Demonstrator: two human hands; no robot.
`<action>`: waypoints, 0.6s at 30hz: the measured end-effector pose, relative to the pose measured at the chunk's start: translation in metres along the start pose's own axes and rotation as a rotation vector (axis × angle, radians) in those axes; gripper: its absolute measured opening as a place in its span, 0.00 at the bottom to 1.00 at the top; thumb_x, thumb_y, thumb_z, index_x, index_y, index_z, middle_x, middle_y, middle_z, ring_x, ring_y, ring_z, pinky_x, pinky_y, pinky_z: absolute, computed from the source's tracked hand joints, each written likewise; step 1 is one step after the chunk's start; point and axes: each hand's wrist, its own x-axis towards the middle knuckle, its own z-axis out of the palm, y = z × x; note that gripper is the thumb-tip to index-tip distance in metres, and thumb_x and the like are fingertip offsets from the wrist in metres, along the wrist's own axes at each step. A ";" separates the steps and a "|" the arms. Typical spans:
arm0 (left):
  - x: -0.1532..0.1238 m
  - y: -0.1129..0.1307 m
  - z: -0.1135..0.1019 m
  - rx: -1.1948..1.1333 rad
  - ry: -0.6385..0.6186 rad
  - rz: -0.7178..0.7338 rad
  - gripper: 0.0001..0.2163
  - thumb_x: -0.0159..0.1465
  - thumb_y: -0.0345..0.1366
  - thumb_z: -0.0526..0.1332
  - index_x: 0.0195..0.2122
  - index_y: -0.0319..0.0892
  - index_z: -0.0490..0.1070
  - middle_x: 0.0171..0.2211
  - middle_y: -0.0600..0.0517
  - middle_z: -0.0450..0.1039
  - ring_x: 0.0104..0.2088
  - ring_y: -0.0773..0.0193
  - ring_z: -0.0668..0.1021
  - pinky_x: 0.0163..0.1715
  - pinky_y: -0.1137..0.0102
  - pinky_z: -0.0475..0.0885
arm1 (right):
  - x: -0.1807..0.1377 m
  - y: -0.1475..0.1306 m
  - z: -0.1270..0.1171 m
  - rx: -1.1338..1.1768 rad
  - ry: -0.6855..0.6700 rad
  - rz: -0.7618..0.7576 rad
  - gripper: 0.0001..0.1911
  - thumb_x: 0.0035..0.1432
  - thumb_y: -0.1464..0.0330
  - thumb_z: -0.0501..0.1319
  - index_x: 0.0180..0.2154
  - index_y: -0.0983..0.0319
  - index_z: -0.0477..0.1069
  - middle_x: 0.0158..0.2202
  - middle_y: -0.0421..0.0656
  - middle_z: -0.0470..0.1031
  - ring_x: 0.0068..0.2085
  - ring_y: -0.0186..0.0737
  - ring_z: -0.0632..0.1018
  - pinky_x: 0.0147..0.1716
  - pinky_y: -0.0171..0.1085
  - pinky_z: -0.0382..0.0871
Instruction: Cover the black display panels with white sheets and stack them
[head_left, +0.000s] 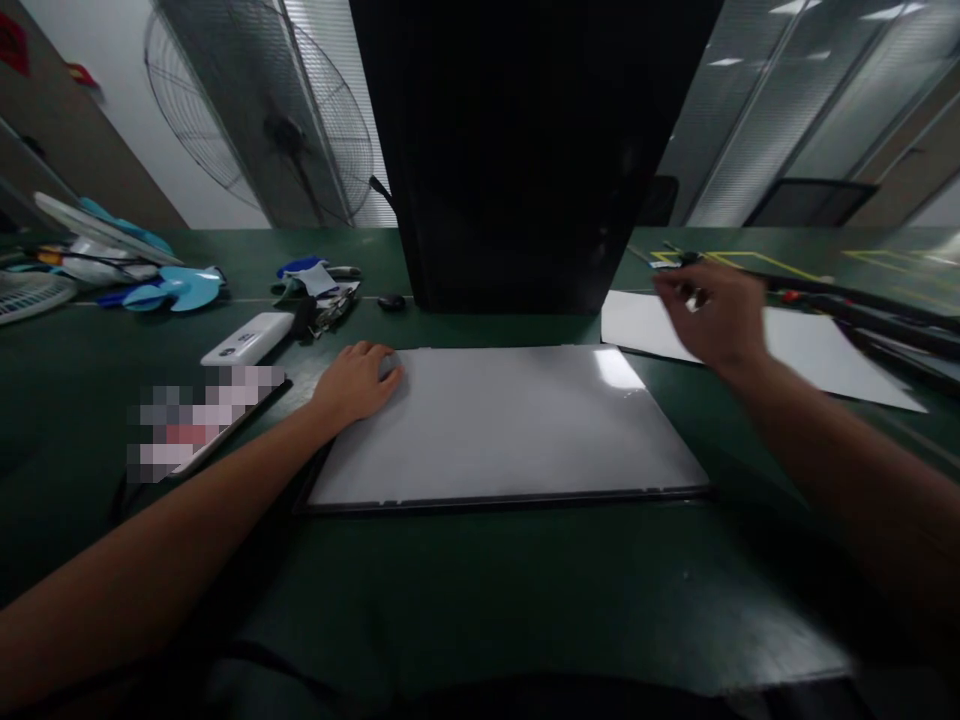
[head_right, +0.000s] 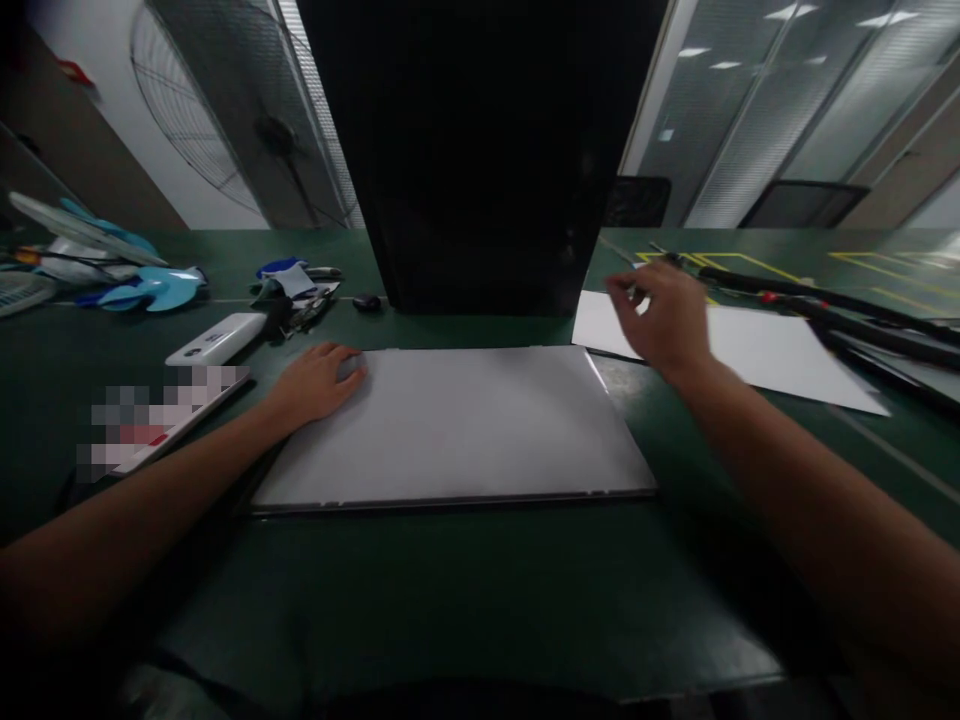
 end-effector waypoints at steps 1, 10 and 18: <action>0.000 0.000 0.000 -0.006 0.005 0.001 0.23 0.71 0.48 0.51 0.60 0.42 0.73 0.57 0.40 0.75 0.59 0.44 0.74 0.62 0.52 0.67 | -0.003 0.005 0.011 0.013 -0.042 -0.005 0.22 0.72 0.59 0.59 0.60 0.63 0.72 0.60 0.53 0.72 0.59 0.48 0.74 0.60 0.50 0.68; 0.004 -0.005 0.006 -0.057 0.011 0.011 0.23 0.71 0.47 0.51 0.61 0.43 0.73 0.59 0.41 0.74 0.61 0.43 0.73 0.65 0.50 0.65 | -0.019 0.056 0.057 0.054 -0.296 0.071 0.23 0.75 0.60 0.53 0.59 0.63 0.78 0.60 0.54 0.75 0.55 0.47 0.77 0.54 0.43 0.67; 0.002 -0.007 0.007 -0.050 0.017 0.009 0.23 0.72 0.48 0.50 0.60 0.43 0.72 0.58 0.40 0.74 0.61 0.45 0.74 0.64 0.52 0.66 | -0.025 0.060 0.036 -0.060 -0.325 0.053 0.18 0.70 0.67 0.59 0.55 0.65 0.81 0.52 0.58 0.80 0.43 0.44 0.79 0.44 0.43 0.63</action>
